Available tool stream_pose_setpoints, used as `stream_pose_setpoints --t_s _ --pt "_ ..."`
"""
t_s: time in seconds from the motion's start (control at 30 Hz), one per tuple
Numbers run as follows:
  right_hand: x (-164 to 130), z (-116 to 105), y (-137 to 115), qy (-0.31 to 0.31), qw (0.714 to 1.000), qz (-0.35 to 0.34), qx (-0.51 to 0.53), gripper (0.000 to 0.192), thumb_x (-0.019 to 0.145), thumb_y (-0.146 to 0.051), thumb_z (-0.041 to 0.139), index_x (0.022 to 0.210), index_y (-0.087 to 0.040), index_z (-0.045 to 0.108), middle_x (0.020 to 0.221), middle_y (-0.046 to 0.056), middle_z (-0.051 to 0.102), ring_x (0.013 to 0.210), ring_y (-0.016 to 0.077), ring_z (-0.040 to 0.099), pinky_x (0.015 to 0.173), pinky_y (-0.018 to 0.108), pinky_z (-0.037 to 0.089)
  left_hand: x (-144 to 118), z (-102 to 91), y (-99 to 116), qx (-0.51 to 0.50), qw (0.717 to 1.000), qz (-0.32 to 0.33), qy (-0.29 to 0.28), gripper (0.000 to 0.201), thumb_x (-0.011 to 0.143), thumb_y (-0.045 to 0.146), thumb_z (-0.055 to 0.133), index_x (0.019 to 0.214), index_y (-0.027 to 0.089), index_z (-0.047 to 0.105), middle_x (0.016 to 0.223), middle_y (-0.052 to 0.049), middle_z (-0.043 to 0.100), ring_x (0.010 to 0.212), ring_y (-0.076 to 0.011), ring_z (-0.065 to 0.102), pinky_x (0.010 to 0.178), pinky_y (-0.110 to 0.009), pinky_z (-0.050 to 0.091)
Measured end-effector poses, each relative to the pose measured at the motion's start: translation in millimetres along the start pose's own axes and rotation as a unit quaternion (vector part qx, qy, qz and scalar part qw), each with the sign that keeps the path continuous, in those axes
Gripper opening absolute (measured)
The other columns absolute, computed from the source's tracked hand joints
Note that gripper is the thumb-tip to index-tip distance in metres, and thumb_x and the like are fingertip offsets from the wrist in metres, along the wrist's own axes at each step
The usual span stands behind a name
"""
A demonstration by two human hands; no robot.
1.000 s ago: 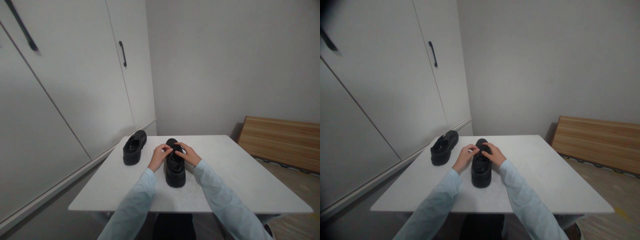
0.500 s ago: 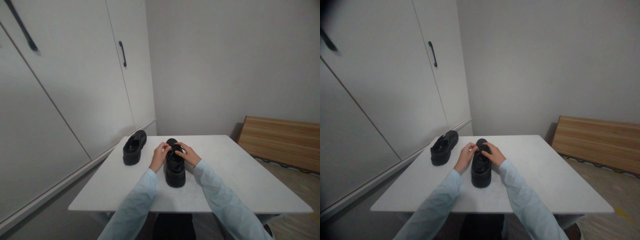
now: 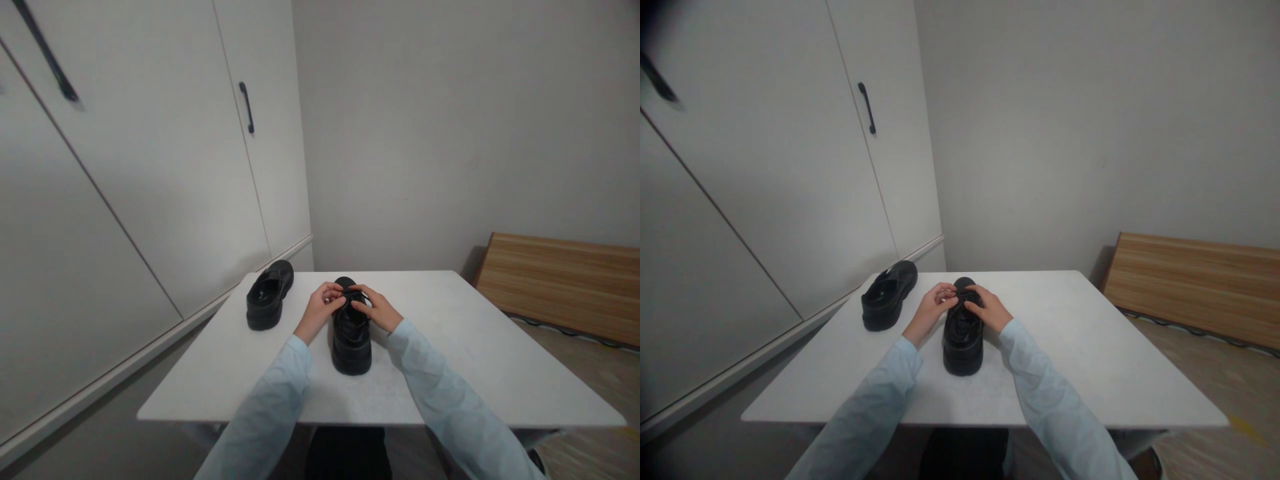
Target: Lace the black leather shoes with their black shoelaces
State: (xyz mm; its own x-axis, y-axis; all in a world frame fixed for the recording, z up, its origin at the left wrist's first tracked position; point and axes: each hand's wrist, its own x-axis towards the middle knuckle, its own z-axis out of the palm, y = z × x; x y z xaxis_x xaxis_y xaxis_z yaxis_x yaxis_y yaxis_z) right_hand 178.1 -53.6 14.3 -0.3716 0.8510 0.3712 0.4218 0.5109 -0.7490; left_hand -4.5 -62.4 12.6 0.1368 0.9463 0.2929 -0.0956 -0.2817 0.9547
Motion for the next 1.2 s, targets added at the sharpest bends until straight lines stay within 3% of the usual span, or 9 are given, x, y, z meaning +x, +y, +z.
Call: stream_pose_setpoints --t_s 0.17,0.37,0.6,0.77,1.0,1.2 --pt "0 1 2 0.004 1.000 0.001 0.012 0.039 0.078 -0.036 0.056 0.113 -0.020 0.056 0.117 0.009 0.062 0.111 0.0238 0.055 0.099 0.042 0.038 1 -2.5 -1 -0.053 0.998 -0.012 0.023 0.031 0.065 0.025 0.073 0.090 0.019 0.056 0.080 -0.001 0.061 0.083 -0.0133 0.060 0.075 -0.023 0.044" --pt "0 0 0 0.005 1.000 0.009 0.019 0.040 0.078 -0.037 0.057 0.113 -0.019 0.057 0.117 0.009 0.062 0.111 0.0250 0.055 0.099 0.042 0.038 2 -2.1 -1 -0.047 0.998 0.025 0.028 0.023 0.072 0.029 0.066 0.086 0.017 0.053 0.086 -0.001 0.059 0.080 -0.0135 0.063 0.082 -0.028 0.046" --pt "0 0 0 0.003 1.000 0.004 0.020 0.039 0.078 -0.037 0.057 0.113 -0.019 0.057 0.116 0.009 0.062 0.110 0.0247 0.055 0.098 0.042 0.038 1 -3.1 1 0.007 0.999 0.017 0.028 0.019 0.074 0.029 0.063 0.084 0.016 0.054 0.083 -0.002 0.059 0.069 -0.0111 0.059 0.062 -0.022 0.045" --pt "0 0 1 -0.001 1.000 0.006 0.026 0.041 0.078 -0.037 0.056 0.114 -0.017 0.056 0.117 0.010 0.061 0.111 0.0249 0.054 0.099 0.042 0.038 3 -7.9 1 0.032 0.999 0.009 0.001 0.015 0.072 0.024 0.064 0.082 0.016 0.057 0.075 -0.001 0.060 0.068 -0.0113 0.058 0.062 -0.022 0.045" --pt "1 0 5 0.002 0.999 -0.006 0.046 0.039 0.078 -0.038 0.057 0.113 -0.019 0.057 0.115 0.008 0.062 0.111 0.0238 0.054 0.098 0.041 0.038 4 -15.0 1 0.085 0.994 0.043 -0.045 0.016 0.072 0.022 0.066 0.084 0.014 0.060 0.084 -0.004 0.062 0.081 -0.0138 0.059 0.078 -0.027 0.046" --pt "1 -2 8 -0.005 0.999 -0.006 0.054 0.039 0.077 -0.037 0.059 0.112 -0.019 0.058 0.114 0.009 0.062 0.109 0.0243 0.055 0.097 0.041 0.038 4 -18.9 -2 0.118 0.989 0.054 -0.064 0.021 0.069 0.020 0.068 0.088 0.015 0.060 0.087 -0.005 0.063 0.080 -0.0149 0.059 0.075 -0.027 0.047"
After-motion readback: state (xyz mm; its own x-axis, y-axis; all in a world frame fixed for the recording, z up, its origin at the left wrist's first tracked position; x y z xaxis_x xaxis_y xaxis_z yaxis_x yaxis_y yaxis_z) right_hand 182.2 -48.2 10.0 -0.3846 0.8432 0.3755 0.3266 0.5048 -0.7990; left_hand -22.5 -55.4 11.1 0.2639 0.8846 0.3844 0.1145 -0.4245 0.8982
